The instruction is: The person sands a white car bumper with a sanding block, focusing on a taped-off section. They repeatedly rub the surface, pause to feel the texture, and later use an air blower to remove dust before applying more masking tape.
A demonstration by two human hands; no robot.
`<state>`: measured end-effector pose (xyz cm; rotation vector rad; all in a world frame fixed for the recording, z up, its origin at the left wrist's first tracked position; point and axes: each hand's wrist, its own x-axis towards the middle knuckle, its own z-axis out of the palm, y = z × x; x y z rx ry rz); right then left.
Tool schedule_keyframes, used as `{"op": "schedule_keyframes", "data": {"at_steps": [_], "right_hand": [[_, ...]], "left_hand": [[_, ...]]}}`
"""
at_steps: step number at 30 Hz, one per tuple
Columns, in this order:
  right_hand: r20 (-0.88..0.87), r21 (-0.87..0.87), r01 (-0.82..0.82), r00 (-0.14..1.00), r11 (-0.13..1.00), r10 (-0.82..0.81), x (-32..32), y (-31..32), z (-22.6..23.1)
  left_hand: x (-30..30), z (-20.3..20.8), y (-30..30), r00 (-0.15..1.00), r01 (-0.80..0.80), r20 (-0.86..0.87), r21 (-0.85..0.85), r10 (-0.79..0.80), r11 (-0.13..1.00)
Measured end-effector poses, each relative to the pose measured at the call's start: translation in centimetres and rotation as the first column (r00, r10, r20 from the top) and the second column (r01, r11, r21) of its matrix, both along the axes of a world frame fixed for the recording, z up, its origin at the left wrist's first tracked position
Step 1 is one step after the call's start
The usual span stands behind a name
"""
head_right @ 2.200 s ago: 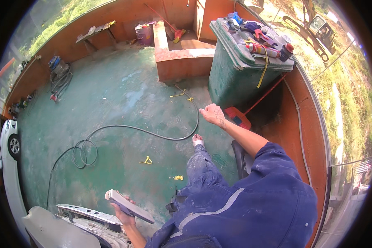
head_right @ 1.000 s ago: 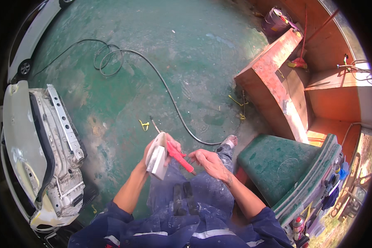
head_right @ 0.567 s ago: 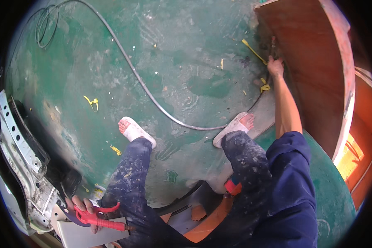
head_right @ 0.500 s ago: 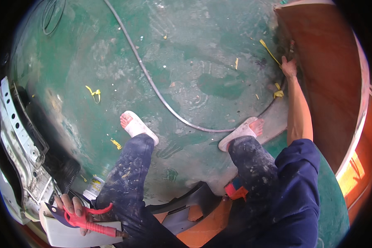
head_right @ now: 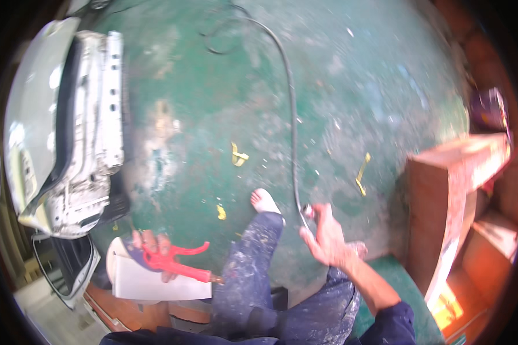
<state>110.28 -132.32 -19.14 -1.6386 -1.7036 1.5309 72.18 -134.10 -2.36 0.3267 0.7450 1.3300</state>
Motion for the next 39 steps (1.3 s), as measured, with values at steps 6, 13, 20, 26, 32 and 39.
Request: {"op": "schedule_keyframes", "data": {"at_steps": [6,13,20,26,32,39], "right_hand": [[-0.103,0.359,-0.335,0.914,0.871,0.393,-13.6,9.1,28.7],[-0.157,0.654,-0.446,0.711,0.611,0.686,-26.2,18.8,45.2],[-0.215,0.728,-0.412,0.622,0.548,0.753,-28.3,29.4,48.8],[-0.231,0.762,-0.408,0.553,0.502,0.800,-28.6,42.8,50.7],[-0.364,0.758,-0.343,0.484,0.555,0.796,-28.2,53.2,53.8],[-0.269,0.810,-0.332,0.522,0.483,0.810,-28.7,62.0,54.2]], "left_hand": [[-6.1,17.4,7.3,0.994,-0.046,0.107,0.189,0.026,0.981],[-12.6,33.2,11.2,0.962,-0.228,-0.043,0.423,0.271,0.877],[-15.5,39.1,18.2,0.882,-0.297,-0.158,0.543,0.444,0.785],[-13.9,41.0,30.0,0.800,-0.313,-0.256,0.593,0.543,0.741],[-12.0,44.3,39.6,0.764,-0.426,-0.215,0.541,0.609,0.725],[-12.6,44.0,48.3,0.753,-0.316,-0.293,0.626,0.590,0.713]]}}
